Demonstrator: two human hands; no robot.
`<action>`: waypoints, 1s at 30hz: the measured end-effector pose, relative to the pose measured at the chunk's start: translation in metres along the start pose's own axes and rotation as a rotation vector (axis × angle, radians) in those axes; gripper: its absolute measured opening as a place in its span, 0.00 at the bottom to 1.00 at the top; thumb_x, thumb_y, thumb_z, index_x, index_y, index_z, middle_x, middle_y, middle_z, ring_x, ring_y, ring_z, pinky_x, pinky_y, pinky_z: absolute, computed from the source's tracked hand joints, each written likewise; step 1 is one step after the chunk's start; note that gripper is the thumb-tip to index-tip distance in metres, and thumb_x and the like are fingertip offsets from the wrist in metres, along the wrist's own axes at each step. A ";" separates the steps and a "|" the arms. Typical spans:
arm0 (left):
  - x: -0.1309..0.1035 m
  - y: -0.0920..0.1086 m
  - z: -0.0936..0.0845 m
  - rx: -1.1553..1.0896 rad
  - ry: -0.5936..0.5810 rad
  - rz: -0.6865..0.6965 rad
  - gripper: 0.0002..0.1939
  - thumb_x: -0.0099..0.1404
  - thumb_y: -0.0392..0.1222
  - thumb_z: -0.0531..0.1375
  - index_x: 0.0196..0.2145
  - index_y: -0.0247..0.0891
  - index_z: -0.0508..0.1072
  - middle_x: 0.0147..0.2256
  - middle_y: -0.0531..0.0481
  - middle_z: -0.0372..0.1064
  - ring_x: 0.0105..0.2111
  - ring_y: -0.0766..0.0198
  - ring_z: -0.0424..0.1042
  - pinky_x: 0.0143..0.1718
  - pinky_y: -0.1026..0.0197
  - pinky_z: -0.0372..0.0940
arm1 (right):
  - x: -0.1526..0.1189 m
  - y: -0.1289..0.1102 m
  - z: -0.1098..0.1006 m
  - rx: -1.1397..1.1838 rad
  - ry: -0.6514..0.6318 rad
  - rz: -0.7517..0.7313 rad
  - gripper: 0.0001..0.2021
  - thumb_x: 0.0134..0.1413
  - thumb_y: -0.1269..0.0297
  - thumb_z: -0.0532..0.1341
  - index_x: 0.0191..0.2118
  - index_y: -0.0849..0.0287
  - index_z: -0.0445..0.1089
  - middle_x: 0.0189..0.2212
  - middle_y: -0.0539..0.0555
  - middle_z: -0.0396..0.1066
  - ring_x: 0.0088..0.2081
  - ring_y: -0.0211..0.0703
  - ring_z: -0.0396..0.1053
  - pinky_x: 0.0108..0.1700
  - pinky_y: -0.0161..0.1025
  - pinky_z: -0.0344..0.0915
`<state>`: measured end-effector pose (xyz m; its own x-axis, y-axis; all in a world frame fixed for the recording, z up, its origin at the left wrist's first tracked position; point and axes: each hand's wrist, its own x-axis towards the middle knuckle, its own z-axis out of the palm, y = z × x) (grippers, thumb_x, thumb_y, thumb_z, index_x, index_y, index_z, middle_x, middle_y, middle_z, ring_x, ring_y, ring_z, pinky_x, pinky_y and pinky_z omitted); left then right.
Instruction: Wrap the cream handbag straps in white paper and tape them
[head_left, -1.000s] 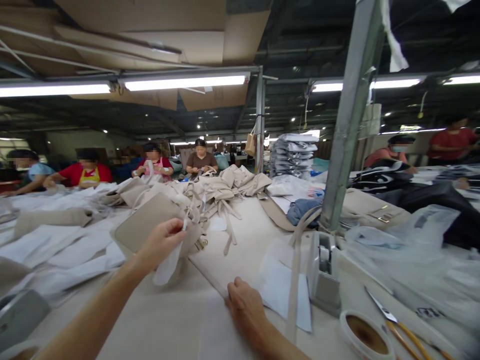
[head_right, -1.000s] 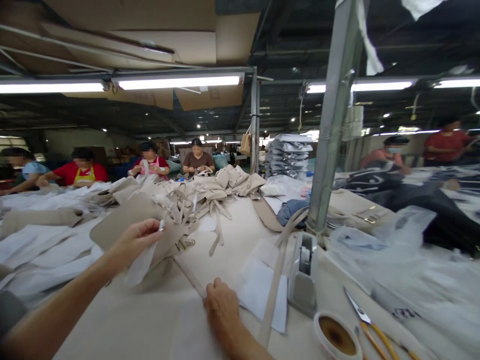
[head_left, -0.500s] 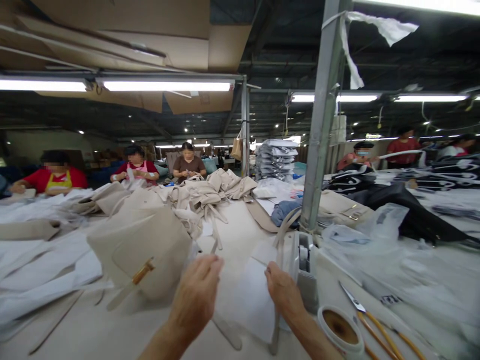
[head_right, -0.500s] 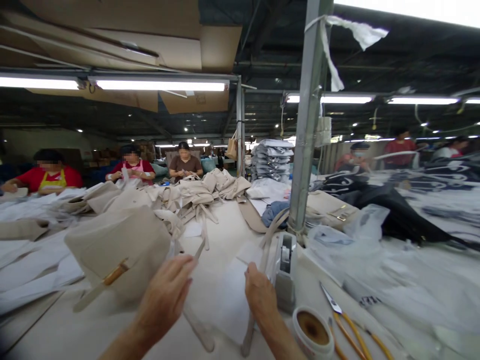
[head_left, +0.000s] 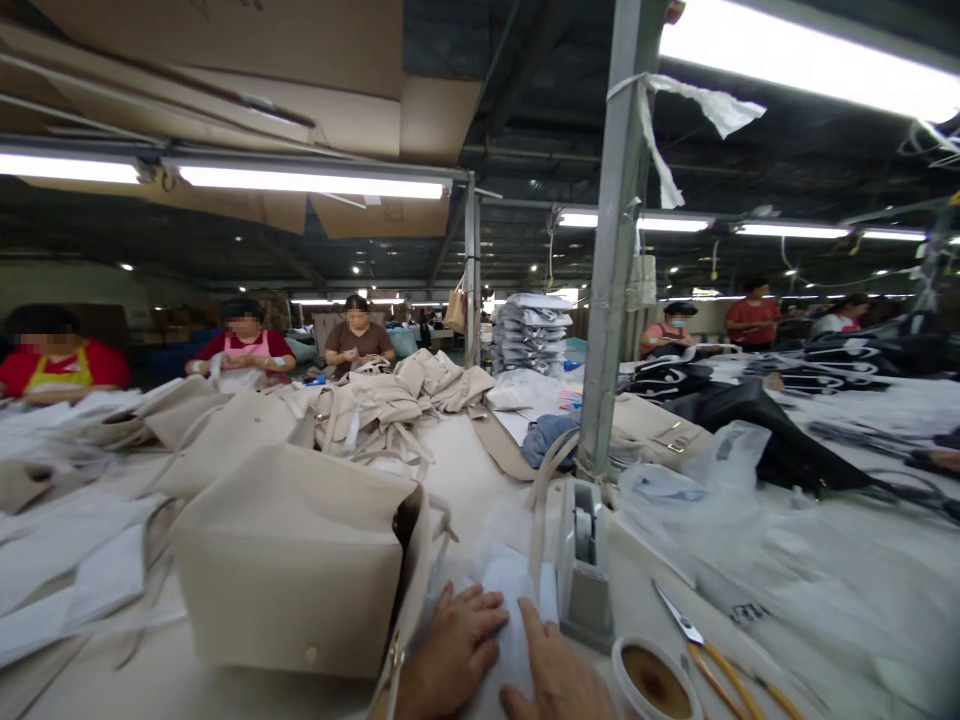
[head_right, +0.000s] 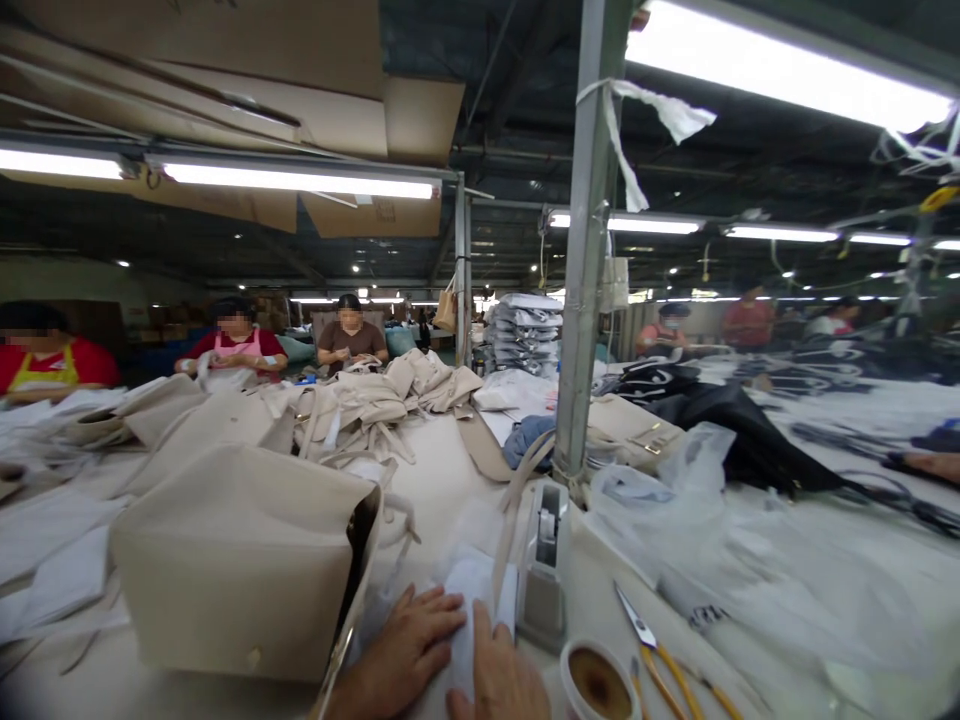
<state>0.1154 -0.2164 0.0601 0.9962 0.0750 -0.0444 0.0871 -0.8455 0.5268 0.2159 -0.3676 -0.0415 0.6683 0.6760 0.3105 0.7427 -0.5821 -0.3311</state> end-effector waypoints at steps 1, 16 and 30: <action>0.001 0.001 -0.001 0.002 -0.005 -0.009 0.28 0.60 0.36 0.53 0.57 0.53 0.66 0.63 0.55 0.58 0.65 0.56 0.51 0.66 0.39 0.36 | -0.002 -0.005 0.001 0.001 -0.014 0.011 0.35 0.47 0.68 0.59 0.64 0.60 0.55 0.51 0.66 0.71 0.46 0.57 0.74 0.42 0.42 0.70; 0.006 -0.009 0.014 0.136 0.060 0.032 0.26 0.63 0.35 0.51 0.57 0.54 0.67 0.62 0.53 0.60 0.63 0.55 0.55 0.66 0.39 0.40 | 0.011 -0.025 -0.041 0.964 -0.102 0.410 0.34 0.36 0.70 0.55 0.57 0.63 0.59 0.25 0.49 0.69 0.21 0.38 0.65 0.21 0.32 0.61; 0.014 0.002 0.023 0.336 0.047 0.017 0.28 0.59 0.30 0.51 0.55 0.46 0.70 0.62 0.42 0.58 0.63 0.47 0.54 0.63 0.33 0.44 | -0.005 -0.067 -0.073 1.298 -0.021 0.292 0.09 0.39 0.67 0.60 0.31 0.58 0.61 0.16 0.39 0.58 0.16 0.28 0.53 0.18 0.28 0.52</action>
<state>0.1294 -0.2293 0.0413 0.9970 0.0770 0.0054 0.0740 -0.9731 0.2180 0.1663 -0.3648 0.0444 0.7855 0.6146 0.0730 -0.0143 0.1359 -0.9906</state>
